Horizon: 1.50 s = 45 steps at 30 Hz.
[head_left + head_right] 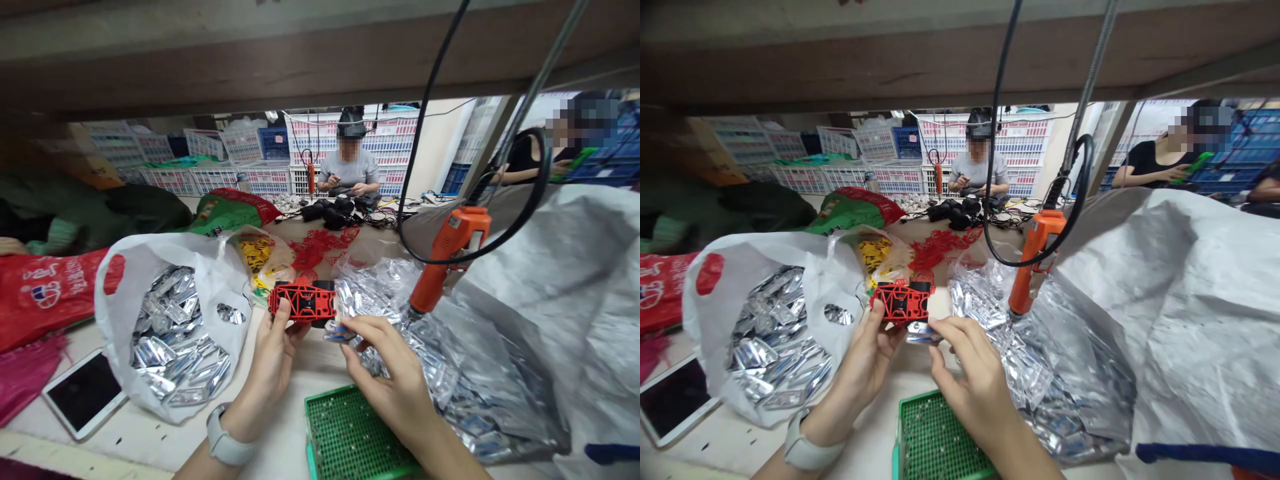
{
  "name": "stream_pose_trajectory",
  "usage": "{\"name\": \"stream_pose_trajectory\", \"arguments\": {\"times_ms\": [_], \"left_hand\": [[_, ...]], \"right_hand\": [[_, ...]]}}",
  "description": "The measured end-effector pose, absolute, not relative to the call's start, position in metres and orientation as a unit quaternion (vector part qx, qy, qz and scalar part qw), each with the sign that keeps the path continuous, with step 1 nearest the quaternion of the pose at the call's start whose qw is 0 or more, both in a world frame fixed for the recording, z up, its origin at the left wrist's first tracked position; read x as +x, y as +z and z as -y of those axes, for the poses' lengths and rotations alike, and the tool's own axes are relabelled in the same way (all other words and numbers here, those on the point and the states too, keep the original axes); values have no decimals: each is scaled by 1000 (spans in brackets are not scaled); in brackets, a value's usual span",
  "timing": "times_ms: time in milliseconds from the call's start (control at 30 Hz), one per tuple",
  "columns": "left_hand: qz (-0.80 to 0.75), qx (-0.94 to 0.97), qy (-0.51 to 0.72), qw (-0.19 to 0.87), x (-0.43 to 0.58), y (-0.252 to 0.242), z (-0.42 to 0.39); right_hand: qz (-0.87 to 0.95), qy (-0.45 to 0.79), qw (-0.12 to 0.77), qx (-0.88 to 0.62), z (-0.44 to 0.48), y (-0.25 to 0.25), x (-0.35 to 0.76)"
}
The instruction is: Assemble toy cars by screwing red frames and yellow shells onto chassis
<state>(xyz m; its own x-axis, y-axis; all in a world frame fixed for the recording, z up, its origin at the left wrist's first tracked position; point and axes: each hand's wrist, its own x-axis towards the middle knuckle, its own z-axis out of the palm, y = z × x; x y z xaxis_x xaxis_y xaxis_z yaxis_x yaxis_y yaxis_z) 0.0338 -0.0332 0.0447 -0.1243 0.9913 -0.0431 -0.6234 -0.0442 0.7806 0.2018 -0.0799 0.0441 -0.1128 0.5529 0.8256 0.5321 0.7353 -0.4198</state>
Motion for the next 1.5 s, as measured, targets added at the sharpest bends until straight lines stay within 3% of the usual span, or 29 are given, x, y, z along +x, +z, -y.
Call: {"name": "stream_pose_trajectory", "arguments": {"times_ms": [533, 933, 1233, 1500], "left_hand": [[-374, 254, 596, 664, 30, 56, 40], [-381, 352, 535, 667, 31, 53, 45], [-381, 357, 546, 655, 32, 55, 46], [-340, 399, 550, 651, 29, 48, 46]], "right_hand": [[717, -94, 563, -401, 73, 49, 213], [770, -140, 489, -385, 70, 41, 214], [770, -118, 499, -381, 68, 41, 216], [723, -35, 575, -381, 71, 54, 215]]}}
